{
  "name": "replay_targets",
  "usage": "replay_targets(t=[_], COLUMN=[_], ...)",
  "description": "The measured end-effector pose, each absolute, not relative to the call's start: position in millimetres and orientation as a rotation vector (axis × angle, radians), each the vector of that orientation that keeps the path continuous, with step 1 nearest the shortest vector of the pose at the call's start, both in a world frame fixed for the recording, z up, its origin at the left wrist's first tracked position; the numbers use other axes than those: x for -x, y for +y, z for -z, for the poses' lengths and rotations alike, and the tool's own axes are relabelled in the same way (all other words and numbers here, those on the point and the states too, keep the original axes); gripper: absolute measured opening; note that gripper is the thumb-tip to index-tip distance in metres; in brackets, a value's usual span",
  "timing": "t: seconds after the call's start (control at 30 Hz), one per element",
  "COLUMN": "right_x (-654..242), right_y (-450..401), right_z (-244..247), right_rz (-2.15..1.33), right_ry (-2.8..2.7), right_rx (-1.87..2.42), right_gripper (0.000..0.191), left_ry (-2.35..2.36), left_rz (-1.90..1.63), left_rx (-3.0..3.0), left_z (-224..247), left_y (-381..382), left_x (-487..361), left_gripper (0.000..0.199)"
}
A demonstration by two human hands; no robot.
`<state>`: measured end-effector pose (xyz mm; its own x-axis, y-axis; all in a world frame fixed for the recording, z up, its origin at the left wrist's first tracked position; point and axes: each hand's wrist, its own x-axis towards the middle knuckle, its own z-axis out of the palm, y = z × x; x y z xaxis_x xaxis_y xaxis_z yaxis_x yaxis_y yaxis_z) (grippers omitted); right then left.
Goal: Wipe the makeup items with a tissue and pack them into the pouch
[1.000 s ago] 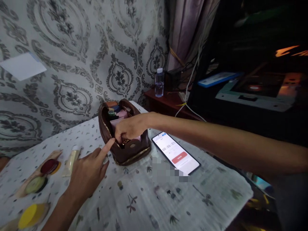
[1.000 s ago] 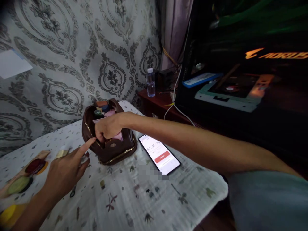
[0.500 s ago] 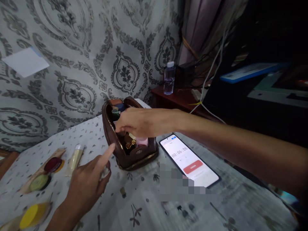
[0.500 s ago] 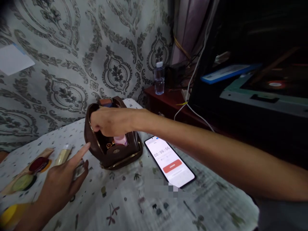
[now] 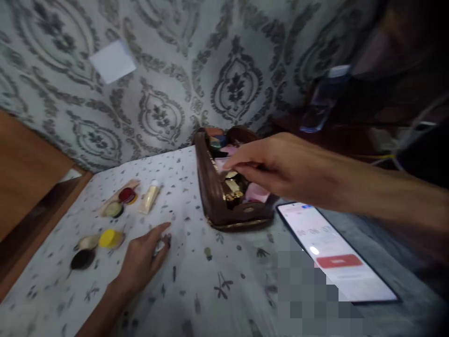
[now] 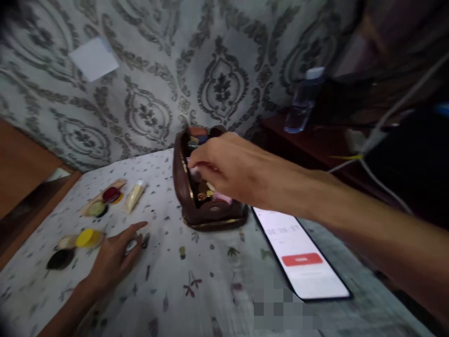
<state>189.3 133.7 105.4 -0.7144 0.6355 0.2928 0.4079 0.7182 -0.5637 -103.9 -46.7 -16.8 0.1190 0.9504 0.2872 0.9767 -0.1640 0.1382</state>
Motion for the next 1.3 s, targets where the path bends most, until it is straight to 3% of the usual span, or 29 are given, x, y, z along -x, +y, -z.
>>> replay_targets(t=[0.2, 0.53, 0.87, 1.07, 1.3], right_x=[-180, -130, -78, -49, -29], right_y=[98, 33, -17, -24, -23], right_z=[-102, -55, -10, 22, 48], right_rz=[-0.520, -0.938, -1.477, -1.784, -1.877], right_ry=[-2.328, -2.503, -2.362, -2.068, -1.830], right_rx=[0.618, 0.527, 0.642, 0.687, 0.739], right_gripper=[0.026, 0.028, 0.026, 0.024, 0.022], left_ry=[-1.992, -2.260, -2.335, -2.711, -2.895], left_rz=[0.413, 0.188, 0.780, 0.531, 0.410], left_rx=[2.261, 2.133, 1.629, 1.382, 1.469], left_z=[31, 27, -13, -17, 10], left_y=[-83, -123, -133, -109, -106], left_x=[106, 126, 232, 313, 330], left_gripper=[0.036, 0.041, 0.039, 0.039, 0.043])
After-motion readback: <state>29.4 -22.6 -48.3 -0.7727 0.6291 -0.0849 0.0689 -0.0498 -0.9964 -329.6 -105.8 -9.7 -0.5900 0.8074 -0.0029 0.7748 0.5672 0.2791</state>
